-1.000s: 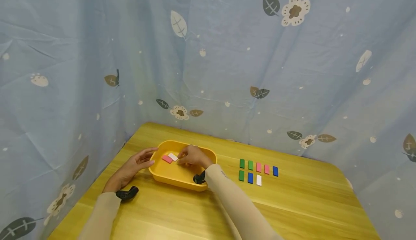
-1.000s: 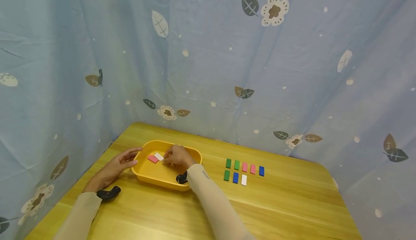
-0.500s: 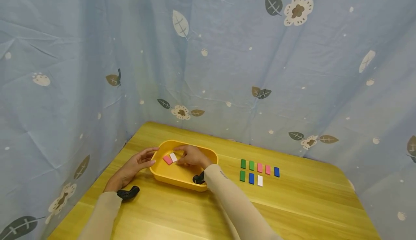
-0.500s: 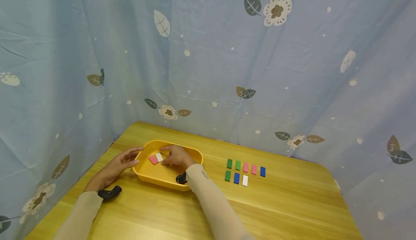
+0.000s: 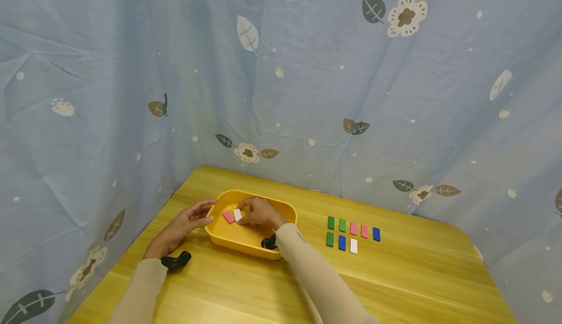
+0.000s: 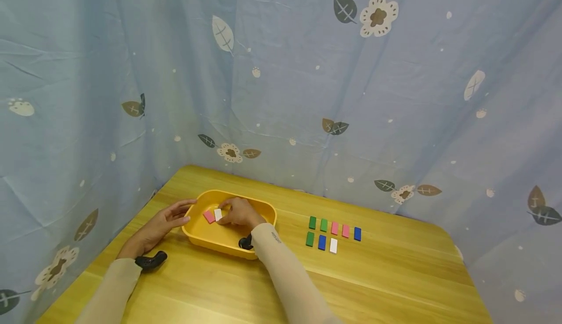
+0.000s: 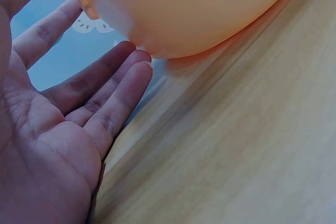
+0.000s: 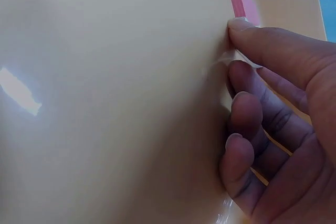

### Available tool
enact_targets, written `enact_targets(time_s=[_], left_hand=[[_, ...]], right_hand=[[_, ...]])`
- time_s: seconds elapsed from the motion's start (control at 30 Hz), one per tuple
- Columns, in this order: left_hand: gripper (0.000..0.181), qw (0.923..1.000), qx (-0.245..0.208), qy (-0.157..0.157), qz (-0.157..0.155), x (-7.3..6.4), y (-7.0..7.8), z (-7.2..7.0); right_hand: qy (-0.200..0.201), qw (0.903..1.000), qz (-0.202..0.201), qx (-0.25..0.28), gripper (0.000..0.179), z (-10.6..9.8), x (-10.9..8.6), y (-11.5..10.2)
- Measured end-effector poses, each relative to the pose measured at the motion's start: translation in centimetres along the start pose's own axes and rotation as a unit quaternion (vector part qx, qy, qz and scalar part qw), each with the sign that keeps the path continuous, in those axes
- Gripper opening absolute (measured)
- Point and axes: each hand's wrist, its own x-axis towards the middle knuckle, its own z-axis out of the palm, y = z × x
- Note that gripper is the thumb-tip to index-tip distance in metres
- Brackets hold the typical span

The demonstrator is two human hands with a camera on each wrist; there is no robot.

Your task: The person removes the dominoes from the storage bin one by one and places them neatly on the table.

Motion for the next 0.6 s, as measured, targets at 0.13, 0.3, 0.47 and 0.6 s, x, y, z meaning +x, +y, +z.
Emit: enact_targets(time_s=[0.13, 0.3, 0.47, 0.6], left_hand=[[0.059, 1.0000, -0.001, -0.003, 0.001, 0.0, 0.1, 0.0], [0.058, 1.0000, -0.001, -0.003, 0.002, 0.2, 0.3, 0.1], [0.058, 1.0000, 0.004, -0.002, 0.006, 0.2, 0.3, 0.0], [0.058, 1.0000, 0.003, -0.003, 0.006, 0.1, 0.1, 0.0]], right_hand=[[0.000, 1.0000, -0.006, -0.007, 0.038, -0.3, -0.2, -0.1], [-0.002, 0.9999, -0.009, -0.009, 0.041, -1.3, -0.9, -0.3], [0.009, 0.9996, -0.023, -0.014, 0.047, -2.7, -1.7, -0.8], [0.021, 0.9994, -0.028, 0.008, 0.049, -3.9, -2.9, -0.9]])
